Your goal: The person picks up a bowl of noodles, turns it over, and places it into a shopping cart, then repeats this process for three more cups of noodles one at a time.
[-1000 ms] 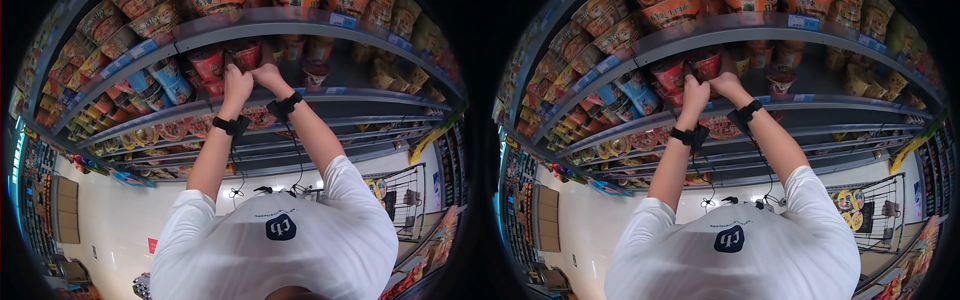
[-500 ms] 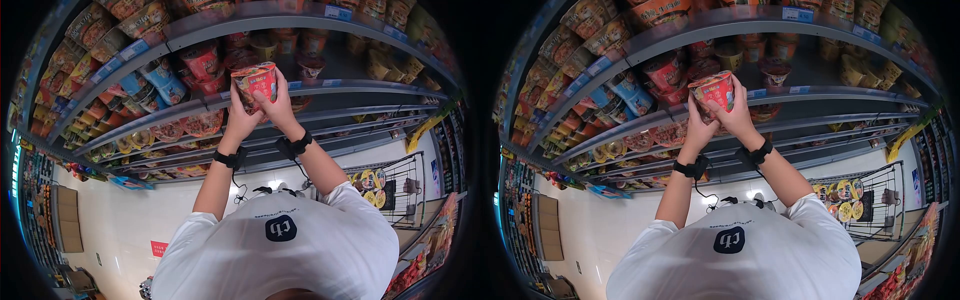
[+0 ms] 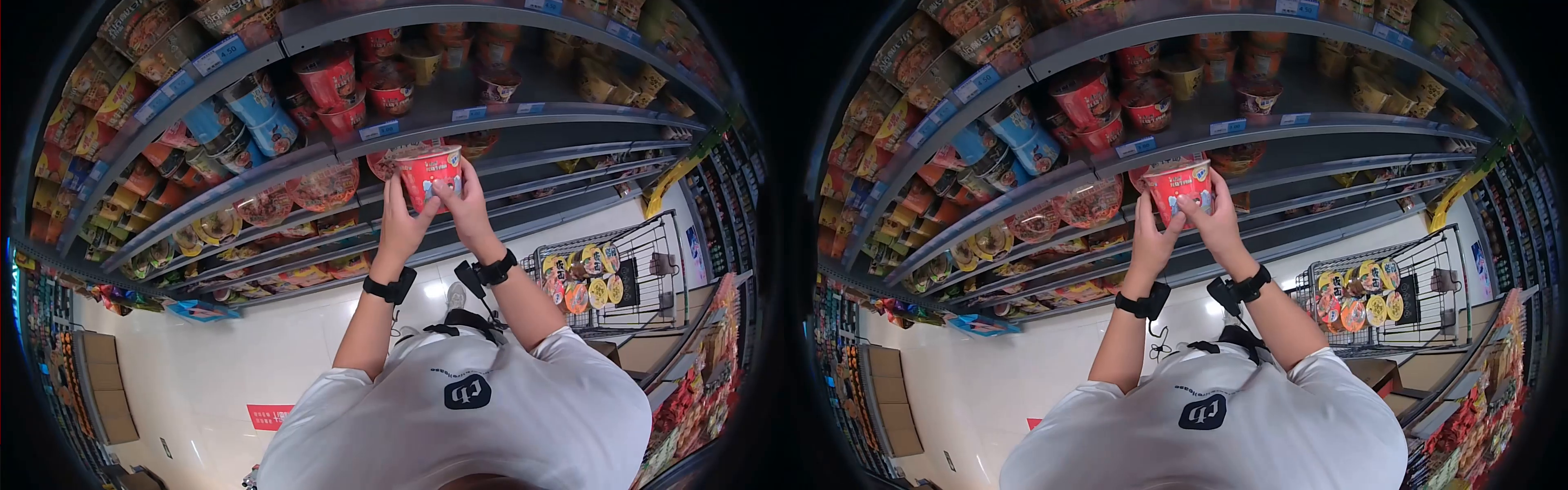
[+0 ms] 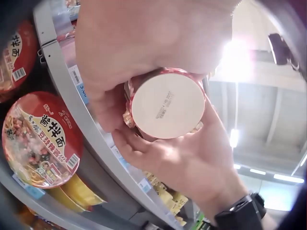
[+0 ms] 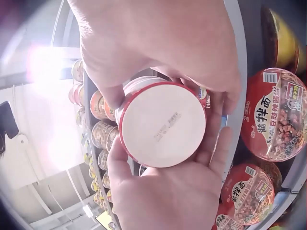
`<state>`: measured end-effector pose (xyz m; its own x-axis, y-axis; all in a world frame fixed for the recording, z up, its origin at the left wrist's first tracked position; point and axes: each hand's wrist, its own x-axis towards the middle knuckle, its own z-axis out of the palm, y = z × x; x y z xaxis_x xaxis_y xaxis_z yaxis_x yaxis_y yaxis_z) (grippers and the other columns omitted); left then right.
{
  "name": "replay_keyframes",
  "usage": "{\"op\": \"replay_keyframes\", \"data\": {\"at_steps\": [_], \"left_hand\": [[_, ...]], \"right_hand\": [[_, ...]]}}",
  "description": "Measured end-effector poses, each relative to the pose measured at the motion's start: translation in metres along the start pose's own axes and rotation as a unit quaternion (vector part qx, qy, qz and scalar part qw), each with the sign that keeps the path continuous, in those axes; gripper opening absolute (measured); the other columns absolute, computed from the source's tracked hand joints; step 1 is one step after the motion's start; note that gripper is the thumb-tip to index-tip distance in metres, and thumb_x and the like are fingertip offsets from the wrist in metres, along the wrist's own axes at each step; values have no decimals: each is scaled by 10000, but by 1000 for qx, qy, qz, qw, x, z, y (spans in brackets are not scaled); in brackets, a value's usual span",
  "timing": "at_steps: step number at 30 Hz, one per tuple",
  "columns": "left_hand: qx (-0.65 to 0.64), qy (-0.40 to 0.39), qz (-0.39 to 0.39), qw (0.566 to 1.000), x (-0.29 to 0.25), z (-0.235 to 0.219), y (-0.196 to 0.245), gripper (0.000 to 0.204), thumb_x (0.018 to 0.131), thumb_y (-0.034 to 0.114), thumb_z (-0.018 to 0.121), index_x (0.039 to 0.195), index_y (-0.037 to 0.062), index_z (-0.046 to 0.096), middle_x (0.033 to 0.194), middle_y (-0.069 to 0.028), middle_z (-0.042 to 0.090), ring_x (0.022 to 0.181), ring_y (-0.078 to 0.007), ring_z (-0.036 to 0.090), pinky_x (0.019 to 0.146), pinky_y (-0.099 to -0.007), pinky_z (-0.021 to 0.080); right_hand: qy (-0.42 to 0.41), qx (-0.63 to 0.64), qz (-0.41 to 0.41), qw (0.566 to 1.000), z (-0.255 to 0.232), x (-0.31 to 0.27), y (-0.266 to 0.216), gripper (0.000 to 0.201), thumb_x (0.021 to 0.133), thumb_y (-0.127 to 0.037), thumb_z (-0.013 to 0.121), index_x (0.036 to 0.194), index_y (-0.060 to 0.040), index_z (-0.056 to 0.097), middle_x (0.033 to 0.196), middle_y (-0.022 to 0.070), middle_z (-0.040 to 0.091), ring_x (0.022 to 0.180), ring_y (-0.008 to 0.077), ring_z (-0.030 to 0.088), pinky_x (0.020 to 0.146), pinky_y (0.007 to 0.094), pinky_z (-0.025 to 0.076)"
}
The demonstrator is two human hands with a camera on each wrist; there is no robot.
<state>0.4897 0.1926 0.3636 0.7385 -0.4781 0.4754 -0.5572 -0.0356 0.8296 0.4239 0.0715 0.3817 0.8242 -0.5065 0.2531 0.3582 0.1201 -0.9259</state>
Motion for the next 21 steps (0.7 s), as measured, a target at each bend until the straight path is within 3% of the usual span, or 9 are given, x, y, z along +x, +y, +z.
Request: {"op": "replay_keyframes", "data": {"at_steps": [2, 6, 8, 11, 15, 17, 19, 20, 21], "left_hand": [[-23, 16, -12, 1000, -9, 6, -2, 799, 870, 507, 651, 1390, -22, 355, 1342, -204, 461, 1229, -304, 483, 1026, -380, 385], [-207, 20, -56, 977, -23, 18, -7, 704, 916, 434, 621, 1394, -3, 345, 1300, -161, 512, 1152, -213, 543, 963, -336, 442], [-364, 4, -130, 922, -28, 16, -3, 693, 922, 356, 622, 1417, -18, 315, 1269, -185, 525, 1130, -246, 569, 944, -346, 460], [-194, -12, -55, 979, -22, 16, 4, 635, 950, 296, 580, 1435, -7, 305, 1236, -179, 529, 1089, -221, 584, 922, -320, 468], [-29, -20, -42, 999, -17, 20, 32, 550, 965, 261, 544, 1391, -34, 360, 1193, -130, 520, 1065, -138, 516, 883, -271, 455], [7, 20, 8, 1000, -17, 35, 36, 495, 984, 233, 527, 1377, -34, 388, 1148, -122, 532, 1024, -114, 515, 837, -232, 443], [-103, 14, -48, 993, -15, 42, 38, 543, 988, 275, 530, 1402, -29, 353, 1156, -137, 539, 1049, -161, 534, 888, -276, 443], [-212, 9, -105, 972, -14, 51, 40, 593, 991, 317, 533, 1427, -25, 319, 1164, -152, 547, 1074, -209, 553, 938, -319, 442], [-212, 19, -79, 974, -14, 57, 33, 570, 1008, 338, 500, 1414, -21, 325, 1162, -151, 552, 1062, -202, 548, 937, -327, 438]], "right_hand": [[10, -27, 1, 1000, 0, -14, 5, 670, 936, -283, 636, 1436, -3, 288, 1355, 111, 456, 1188, 167, 494, 1007, 306, 410], [9, 141, 51, 989, -13, -28, 6, 628, 989, -276, 533, 1473, -50, 204, 1383, 113, 429, 1245, 173, 455, 1059, 326, 361], [-90, 180, 121, 972, -18, -33, -7, 640, 982, -266, 547, 1478, -73, 192, 1385, 101, 437, 1246, 171, 467, 1052, 327, 380], [-93, 166, 115, 975, -24, -33, -8, 639, 971, -257, 569, 1472, -80, 215, 1378, 92, 448, 1240, 168, 480, 1043, 330, 396], [-41, -12, 38, 998, -36, -26, -13, 635, 965, -270, 582, 1463, -78, 240, 1370, 91, 452, 1242, 165, 475, 1047, 337, 387], [-36, -9, 23, 999, -42, -25, -20, 632, 963, -278, 583, 1458, -75, 247, 1366, 90, 455, 1244, 162, 471, 1053, 347, 380], [-31, -11, 9, 999, -54, -23, -27, 629, 962, -286, 584, 1454, -72, 254, 1362, 89, 458, 1246, 158, 468, 1058, 356, 372], [-53, 112, 67, 990, -66, -23, -33, 606, 970, -281, 569, 1454, -78, 266, 1360, 87, 464, 1247, 155, 473, 1050, 365, 384], [-74, 233, 125, 962, -72, -24, -35, 583, 978, -276, 554, 1454, -85, 277, 1359, 85, 470, 1247, 153, 479, 1041, 374, 396]]}}
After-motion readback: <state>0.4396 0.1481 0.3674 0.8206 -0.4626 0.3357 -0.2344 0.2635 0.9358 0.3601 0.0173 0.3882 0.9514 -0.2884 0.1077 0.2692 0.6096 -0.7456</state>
